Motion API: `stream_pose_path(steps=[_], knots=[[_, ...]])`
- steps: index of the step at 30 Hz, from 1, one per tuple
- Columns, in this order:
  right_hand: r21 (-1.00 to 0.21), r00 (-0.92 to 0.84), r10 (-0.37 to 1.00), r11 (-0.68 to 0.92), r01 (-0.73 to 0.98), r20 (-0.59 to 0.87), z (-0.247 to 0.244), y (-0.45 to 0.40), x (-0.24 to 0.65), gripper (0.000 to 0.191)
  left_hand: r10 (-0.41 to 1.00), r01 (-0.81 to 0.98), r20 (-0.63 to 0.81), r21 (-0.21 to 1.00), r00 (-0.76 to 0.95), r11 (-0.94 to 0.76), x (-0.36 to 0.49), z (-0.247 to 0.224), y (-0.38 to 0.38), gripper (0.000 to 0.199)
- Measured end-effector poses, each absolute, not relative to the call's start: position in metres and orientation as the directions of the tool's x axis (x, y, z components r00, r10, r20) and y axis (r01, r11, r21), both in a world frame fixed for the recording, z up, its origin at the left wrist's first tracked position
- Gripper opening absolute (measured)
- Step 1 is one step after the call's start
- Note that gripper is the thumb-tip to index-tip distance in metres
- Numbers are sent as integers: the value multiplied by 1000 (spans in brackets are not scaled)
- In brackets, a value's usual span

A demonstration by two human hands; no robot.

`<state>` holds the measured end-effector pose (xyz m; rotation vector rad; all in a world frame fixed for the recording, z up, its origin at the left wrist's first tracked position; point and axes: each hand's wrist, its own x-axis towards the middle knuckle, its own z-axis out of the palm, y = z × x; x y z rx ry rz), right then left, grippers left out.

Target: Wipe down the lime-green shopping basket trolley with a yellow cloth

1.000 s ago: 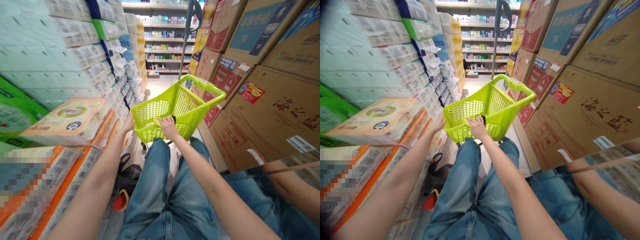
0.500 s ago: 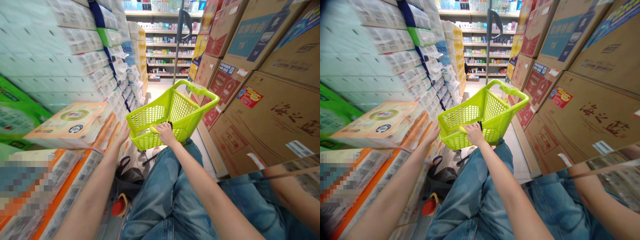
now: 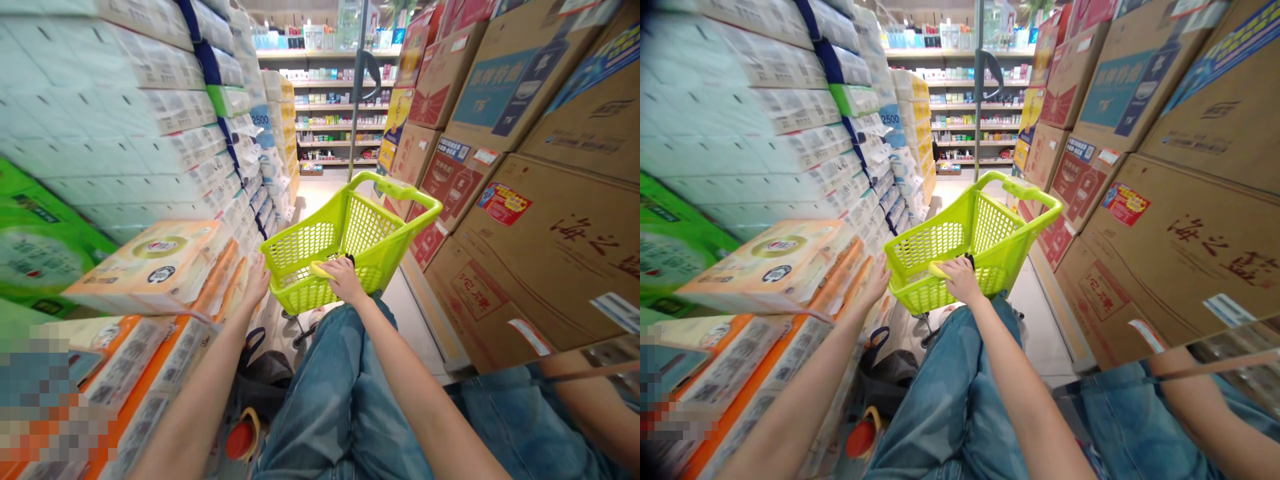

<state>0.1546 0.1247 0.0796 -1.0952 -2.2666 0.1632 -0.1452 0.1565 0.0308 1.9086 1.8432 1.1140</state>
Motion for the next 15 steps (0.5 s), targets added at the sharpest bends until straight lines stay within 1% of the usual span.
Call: stream_pose_path(steps=[2, 3, 5, 9, 12, 14, 15], knots=[[-382, -439, 756, 636, 671, 486, 77, 123, 155, 47, 925, 759, 372, 623, -76, -188, -138, 35, 139, 61], [-394, -419, 762, 626, 673, 494, 75, 123, 156, 47, 917, 788, 398, 568, -9, -238, -133, 37, 128, 58], [-414, -380, 772, 607, 679, 509, 73, 122, 160, 47, 905, 816, 403, 473, 135, -333, -121, 41, 103, 54], [-423, -354, 779, 593, 686, 518, 73, 119, 169, 49, 870, 841, 376, 311, 320, -443, -96, 43, 58, 52], [-416, -299, 822, 518, 747, 485, 78, 110, 159, 49, 878, 886, 389, 248, 278, -391, -79, 43, 41, 57], [-396, -257, 846, 460, 794, 467, 80, 97, 140, 47, 888, 911, 402, 238, 224, -338, -71, 40, 36, 64], [-376, -263, 845, 458, 806, 466, 79, 90, 127, 48, 890, 917, 410, 241, 201, -318, -68, 39, 34, 67]])
